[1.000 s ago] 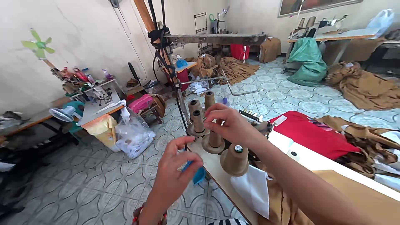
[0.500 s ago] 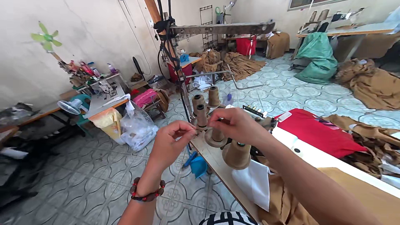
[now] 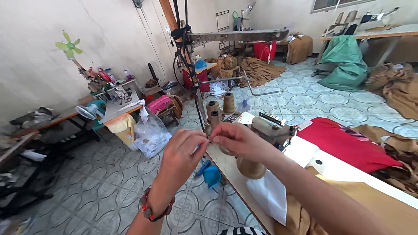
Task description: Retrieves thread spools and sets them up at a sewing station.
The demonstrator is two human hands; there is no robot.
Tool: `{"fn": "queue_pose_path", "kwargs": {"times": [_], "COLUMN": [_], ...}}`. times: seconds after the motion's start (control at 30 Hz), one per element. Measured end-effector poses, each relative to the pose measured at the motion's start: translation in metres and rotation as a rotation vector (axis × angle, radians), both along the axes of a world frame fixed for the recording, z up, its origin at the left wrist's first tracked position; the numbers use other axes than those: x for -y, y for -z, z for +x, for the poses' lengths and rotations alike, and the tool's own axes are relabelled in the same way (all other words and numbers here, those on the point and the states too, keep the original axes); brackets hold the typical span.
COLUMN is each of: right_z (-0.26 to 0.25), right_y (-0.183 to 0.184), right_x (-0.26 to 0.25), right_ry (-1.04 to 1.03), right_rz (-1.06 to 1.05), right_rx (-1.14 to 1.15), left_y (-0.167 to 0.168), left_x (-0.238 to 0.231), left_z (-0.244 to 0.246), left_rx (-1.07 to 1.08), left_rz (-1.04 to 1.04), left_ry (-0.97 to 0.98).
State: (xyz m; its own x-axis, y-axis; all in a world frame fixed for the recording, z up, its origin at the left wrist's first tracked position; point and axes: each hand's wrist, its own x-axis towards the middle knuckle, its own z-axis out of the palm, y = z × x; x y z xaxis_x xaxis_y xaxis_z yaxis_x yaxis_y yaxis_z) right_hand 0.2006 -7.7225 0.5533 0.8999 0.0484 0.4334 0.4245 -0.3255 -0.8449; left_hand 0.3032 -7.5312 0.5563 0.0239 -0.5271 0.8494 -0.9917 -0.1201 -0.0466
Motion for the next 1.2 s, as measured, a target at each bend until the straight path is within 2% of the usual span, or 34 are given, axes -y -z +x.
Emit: {"fn": "queue_pose_path", "kwargs": {"times": [0.17, 0.33, 0.77, 1.07, 1.2], "right_z": [-0.005, -0.007, -0.007, -0.011, -0.014], "right_y": [0.000, 0.002, 0.006, 0.004, -0.006], "right_x": [0.000, 0.003, 0.006, 0.003, -0.005], "right_ry": [0.081, 0.124, 0.092, 0.073, -0.041], "right_rz": [-0.019, -0.030, -0.005, -0.012, -0.013], "right_rx": [0.124, 0.154, 0.195, 0.125, 0.002], "left_y": [0.009, 0.008, 0.005, 0.002, 0.002], "left_x": [0.000, -0.006, -0.018, -0.018, -0.015], "left_z": [-0.003, -0.002, -0.004, -0.007, -0.010], "left_rx": [0.014, -0.093, -0.222, -0.260, -0.222], "left_rz": [-0.076, -0.103, -0.135, -0.115, -0.059], "left_ry": [0.066, 0.072, 0.102, 0.130, 0.139]}}
